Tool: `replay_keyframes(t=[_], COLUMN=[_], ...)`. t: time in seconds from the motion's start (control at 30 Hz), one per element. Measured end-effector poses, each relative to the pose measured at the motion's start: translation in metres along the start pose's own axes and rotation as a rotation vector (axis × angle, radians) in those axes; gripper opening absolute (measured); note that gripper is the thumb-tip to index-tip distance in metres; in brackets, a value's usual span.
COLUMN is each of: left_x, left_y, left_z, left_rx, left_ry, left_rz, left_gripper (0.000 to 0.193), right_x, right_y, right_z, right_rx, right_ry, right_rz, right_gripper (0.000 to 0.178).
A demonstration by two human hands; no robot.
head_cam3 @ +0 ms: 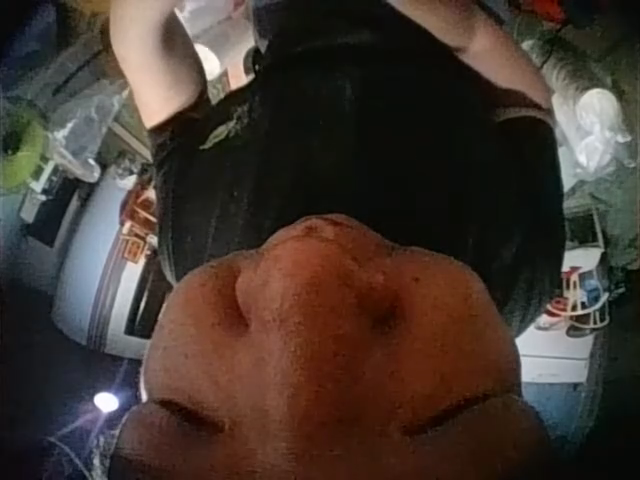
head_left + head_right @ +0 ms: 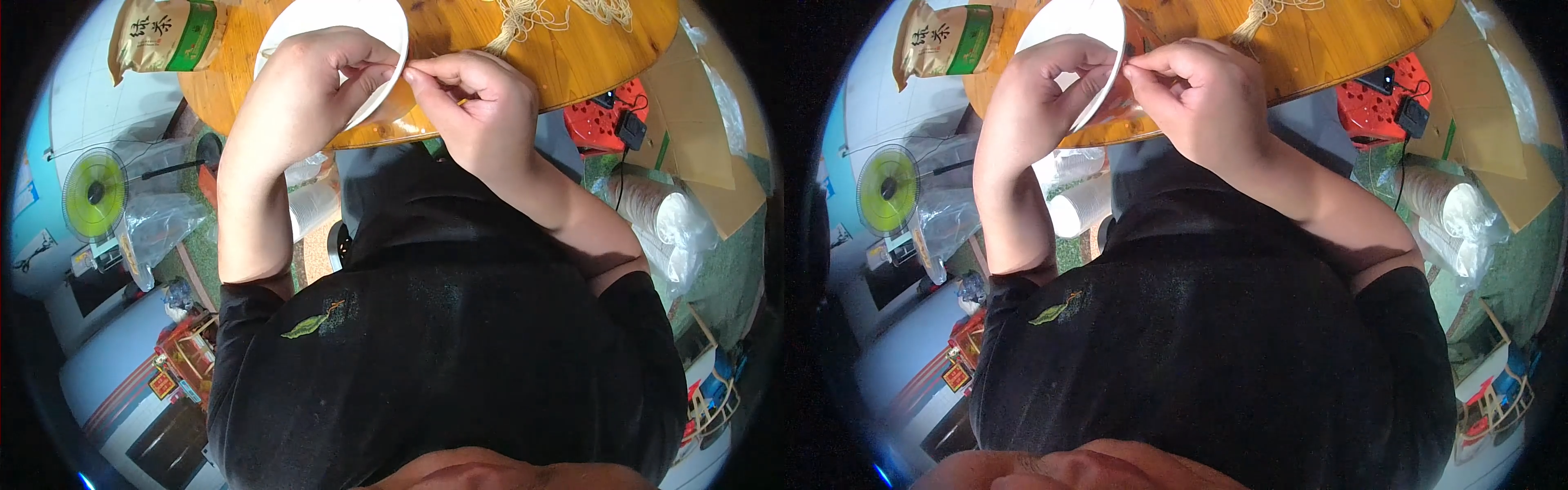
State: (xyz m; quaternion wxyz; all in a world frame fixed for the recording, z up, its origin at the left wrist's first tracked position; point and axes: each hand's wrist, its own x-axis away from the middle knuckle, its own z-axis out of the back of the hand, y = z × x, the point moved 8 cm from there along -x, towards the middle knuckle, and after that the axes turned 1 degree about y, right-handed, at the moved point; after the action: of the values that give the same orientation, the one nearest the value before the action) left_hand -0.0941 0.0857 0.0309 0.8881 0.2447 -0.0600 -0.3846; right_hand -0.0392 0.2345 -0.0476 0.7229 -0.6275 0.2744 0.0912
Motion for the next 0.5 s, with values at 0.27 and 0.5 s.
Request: replay_keyframes(t=[0.27, 0.5], left_x=[0.005, 0.009], left_y=[0.005, 0.011], left_z=[0.002, 0.009], left_rx=[0.042, -0.033], left_ry=[0.059, 0.174], left_rz=[0.015, -0.06], left_gripper=[0.009, 0.01], right_x=[0.002, -0.003], right_y=[0.011, 0.037], right_z=[0.002, 0.01], right_rx=[-0.222, -0.735], right_ry=[0.09, 0.265], right_rz=[-0.063, -0.475], right_gripper=[0.014, 0.016])
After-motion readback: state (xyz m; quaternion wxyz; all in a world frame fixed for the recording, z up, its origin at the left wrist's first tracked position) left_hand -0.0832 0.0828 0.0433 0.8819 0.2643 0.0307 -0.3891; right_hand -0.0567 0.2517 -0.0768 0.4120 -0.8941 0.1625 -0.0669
